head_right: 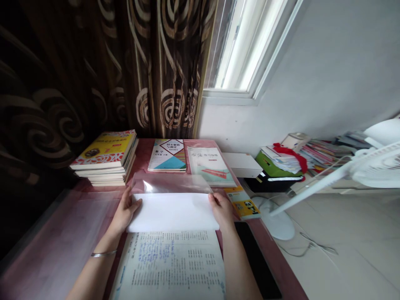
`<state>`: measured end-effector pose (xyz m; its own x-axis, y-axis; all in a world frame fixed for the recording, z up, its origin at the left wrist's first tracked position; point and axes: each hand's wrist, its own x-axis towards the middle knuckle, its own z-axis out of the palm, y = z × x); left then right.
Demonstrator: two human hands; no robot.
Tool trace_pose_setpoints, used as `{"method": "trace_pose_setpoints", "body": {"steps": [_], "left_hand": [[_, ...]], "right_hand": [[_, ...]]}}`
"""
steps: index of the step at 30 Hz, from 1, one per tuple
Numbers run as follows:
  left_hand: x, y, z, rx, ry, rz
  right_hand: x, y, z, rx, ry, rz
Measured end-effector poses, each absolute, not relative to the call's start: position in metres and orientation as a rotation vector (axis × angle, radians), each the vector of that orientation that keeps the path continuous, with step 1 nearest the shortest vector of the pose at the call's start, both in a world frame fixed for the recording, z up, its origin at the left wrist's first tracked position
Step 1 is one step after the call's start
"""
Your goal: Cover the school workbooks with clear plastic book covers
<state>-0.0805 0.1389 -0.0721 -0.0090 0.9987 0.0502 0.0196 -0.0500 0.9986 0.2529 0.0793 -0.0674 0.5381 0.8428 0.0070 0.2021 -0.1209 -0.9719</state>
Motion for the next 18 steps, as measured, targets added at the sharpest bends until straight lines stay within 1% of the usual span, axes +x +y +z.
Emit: {"method": "trace_pose_setpoints", "body": {"steps": [3,6,8,14,18], "left_hand": [[-0.082,0.141,-0.079,1.289,1.244,1.259],[-0.082,0.142,-0.080,1.330,1.257,1.282],[-0.082,0.141,-0.077,1.341,1.240,1.281],[-0.081,0.138,-0.070,1.321,1.229,1.231],[-0.080,0.139,-0.069,1.321,1.173,1.224]], "right_hand": [[0.250,0.077,-0.063,-1.590,-0.845,0.749],[0.246,0.074,-0.055,-1.458,-0.803,0.942],[0.243,0.073,-0.051,-1.414,-0.787,1.013],[0.239,0.075,-0.053,-1.410,-0.704,1.036],[0.242,0.076,-0.058,-1.429,-0.758,0.902]]}}
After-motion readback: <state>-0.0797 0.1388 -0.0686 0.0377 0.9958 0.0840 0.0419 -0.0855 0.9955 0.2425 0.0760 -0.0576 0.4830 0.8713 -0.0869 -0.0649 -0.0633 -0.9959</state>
